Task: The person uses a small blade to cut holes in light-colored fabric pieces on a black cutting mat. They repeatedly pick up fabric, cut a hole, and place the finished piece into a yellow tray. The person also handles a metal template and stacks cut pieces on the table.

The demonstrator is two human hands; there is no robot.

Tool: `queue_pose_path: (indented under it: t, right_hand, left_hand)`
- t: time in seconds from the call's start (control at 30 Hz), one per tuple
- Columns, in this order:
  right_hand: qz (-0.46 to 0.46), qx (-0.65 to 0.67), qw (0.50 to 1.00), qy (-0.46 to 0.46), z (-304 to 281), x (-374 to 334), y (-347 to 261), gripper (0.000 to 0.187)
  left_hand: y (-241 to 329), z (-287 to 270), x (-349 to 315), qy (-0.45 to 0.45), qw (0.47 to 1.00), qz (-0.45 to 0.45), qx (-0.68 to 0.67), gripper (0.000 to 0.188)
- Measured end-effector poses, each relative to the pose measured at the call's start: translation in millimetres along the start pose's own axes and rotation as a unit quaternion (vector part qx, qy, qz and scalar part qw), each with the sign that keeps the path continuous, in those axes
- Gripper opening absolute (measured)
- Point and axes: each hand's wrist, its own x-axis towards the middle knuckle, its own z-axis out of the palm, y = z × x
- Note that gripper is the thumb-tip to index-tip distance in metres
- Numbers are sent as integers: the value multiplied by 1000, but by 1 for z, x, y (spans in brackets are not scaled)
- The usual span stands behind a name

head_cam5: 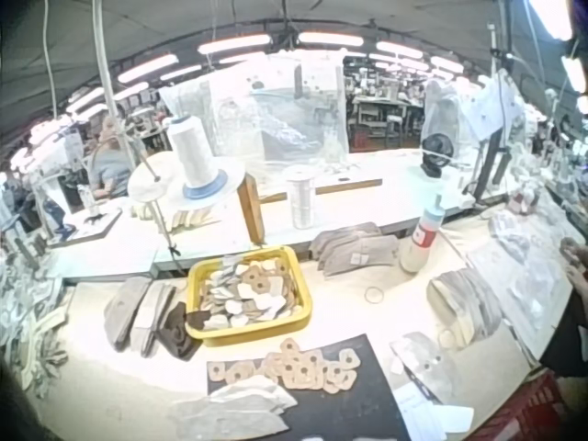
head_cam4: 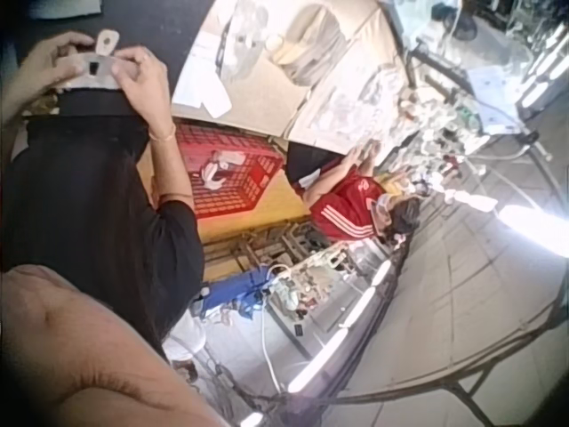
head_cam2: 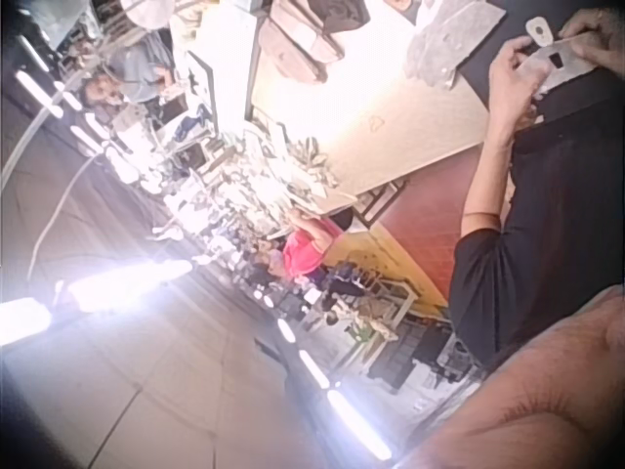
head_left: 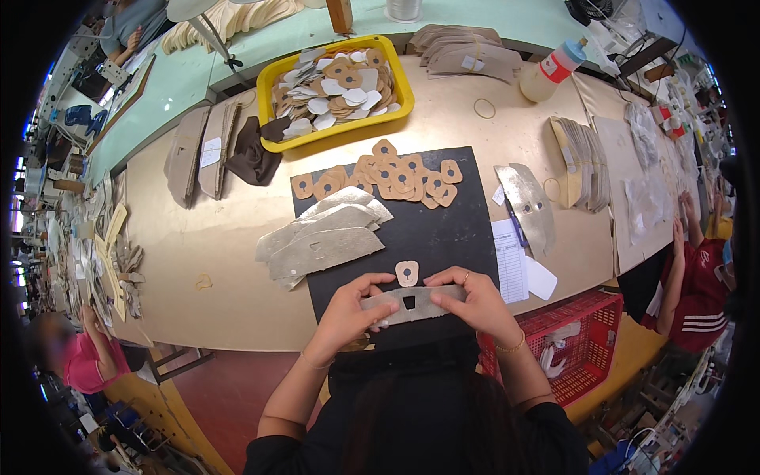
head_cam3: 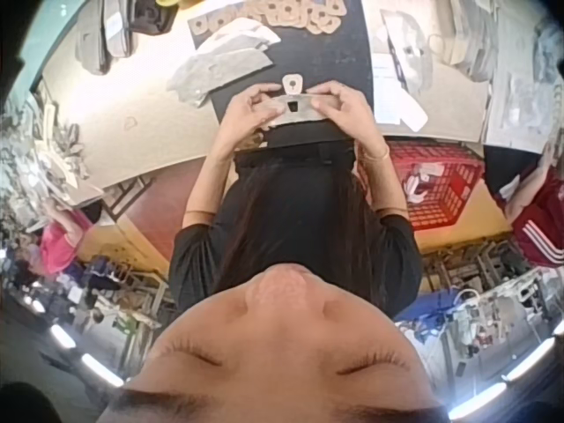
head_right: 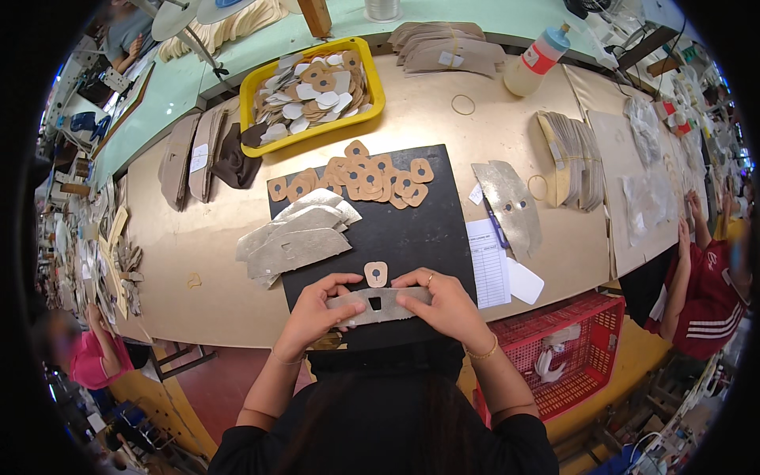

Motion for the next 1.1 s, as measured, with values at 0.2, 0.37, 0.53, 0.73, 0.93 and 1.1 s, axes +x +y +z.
queue_pose_path:
  t: [0.2,0.37,0.53,0.73,0.93,1.1]
  right_hand:
    - [-63,-73,986,137,6,11,-5,24]
    - [-49,-93,984,147,10,15,-5,23]
    - [-56,-103,980,158,12,16,-2,24]
    - [-58,-107,979,162,12,17,-1,23]
    - [-56,-114,979,159,11,17,0,23]
    - [-54,-117,979,158,11,18,-1,23]
  left_hand:
    - [4,2,12,124,978,107,132,29]
    - [0,0,21,150,956,165,190,26]
    - [-5,0,23,161,940,208,219,26]
    - [-4,0,24,166,940,202,219,26]
    - [-5,-1,26,168,935,206,235,26]
    - [-4,-2,27,167,935,206,235,26]
